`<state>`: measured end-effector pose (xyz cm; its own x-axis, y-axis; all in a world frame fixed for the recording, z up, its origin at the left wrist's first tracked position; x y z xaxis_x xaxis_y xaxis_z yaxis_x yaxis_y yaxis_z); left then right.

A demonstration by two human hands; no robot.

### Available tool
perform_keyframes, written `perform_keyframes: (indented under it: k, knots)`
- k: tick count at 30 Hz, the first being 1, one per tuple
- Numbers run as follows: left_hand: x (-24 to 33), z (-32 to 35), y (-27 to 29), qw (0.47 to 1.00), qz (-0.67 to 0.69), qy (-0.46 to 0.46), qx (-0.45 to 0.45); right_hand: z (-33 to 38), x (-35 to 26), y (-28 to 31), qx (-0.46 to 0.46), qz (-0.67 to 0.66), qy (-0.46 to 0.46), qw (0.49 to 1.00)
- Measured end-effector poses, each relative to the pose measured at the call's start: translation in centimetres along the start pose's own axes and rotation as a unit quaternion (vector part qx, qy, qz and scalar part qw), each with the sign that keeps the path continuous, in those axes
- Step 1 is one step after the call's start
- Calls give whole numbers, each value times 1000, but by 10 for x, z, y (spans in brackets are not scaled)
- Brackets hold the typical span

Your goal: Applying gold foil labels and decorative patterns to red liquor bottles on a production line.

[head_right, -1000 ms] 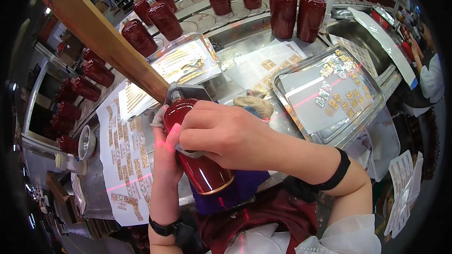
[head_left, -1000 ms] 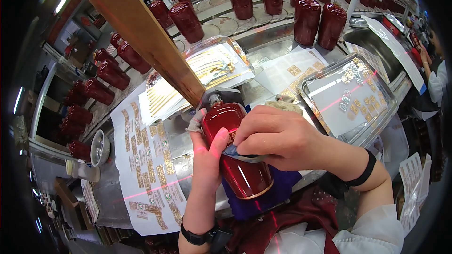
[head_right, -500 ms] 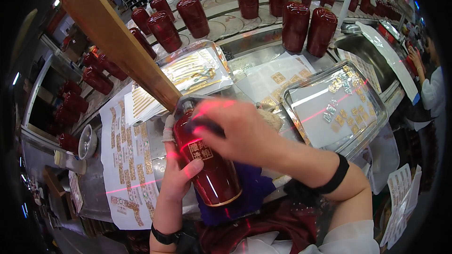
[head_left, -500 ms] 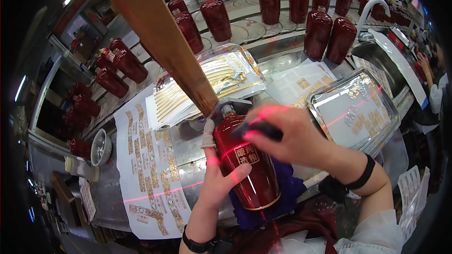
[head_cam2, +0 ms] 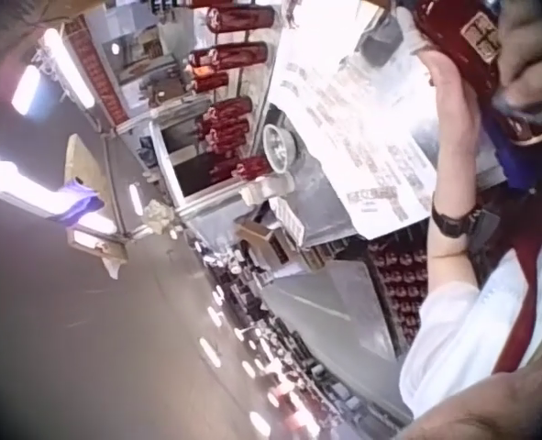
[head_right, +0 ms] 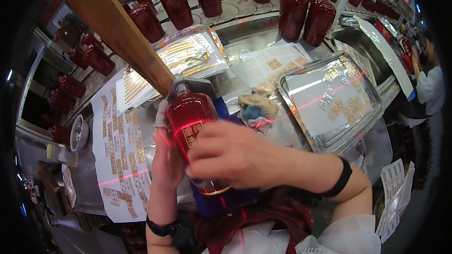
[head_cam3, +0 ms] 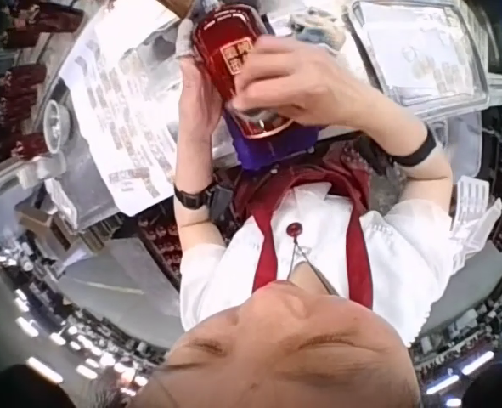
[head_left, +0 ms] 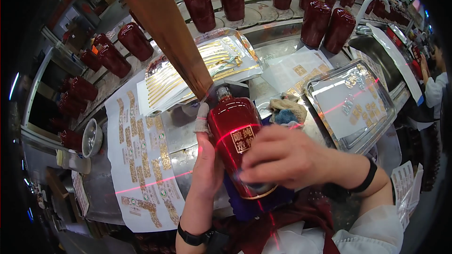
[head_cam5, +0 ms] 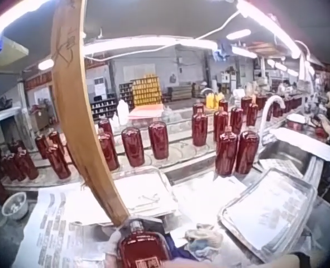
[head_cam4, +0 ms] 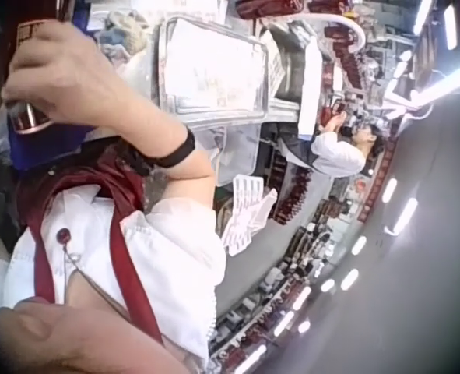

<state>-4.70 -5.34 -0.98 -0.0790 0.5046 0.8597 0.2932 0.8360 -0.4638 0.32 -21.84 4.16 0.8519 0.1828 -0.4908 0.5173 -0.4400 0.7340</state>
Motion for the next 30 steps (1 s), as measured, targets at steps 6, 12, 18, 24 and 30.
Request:
perform_keyframes:
  k: [6, 12, 18, 24, 30]
  knots:
    - [-4, -2, -1, 999, -17, -37, 3, 55, -34, -20, 216, -357, -300, 858]
    - [-5, 1, -2, 1000, 0, -6, -6, 47, -41, -41, 240, -449, -362, 781]
    - [-7, 1, 2, 1000, 11, -12, 7, 48, -29, -46, 239, -391, -330, 826]
    - [-7, 2, 3, 1000, 17, 6, 16, 45, -28, -50, 261, -392, -331, 818]
    - [-5, 1, 0, 1000, 8, -3, 4, 44, -26, -26, 222, -387, -302, 843]
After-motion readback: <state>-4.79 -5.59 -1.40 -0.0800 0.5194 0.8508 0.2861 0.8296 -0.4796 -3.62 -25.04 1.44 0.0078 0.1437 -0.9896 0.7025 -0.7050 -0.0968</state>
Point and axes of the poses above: each hand's wrist, its own z-axis away from the middle knuckle, its own y-axis out of the back of the hand, x = y × z, the point moved 2 cm from there along -z, towards the middle knuckle, and after that the axes turned 15 degrees about -x, right-handed, at the moved point
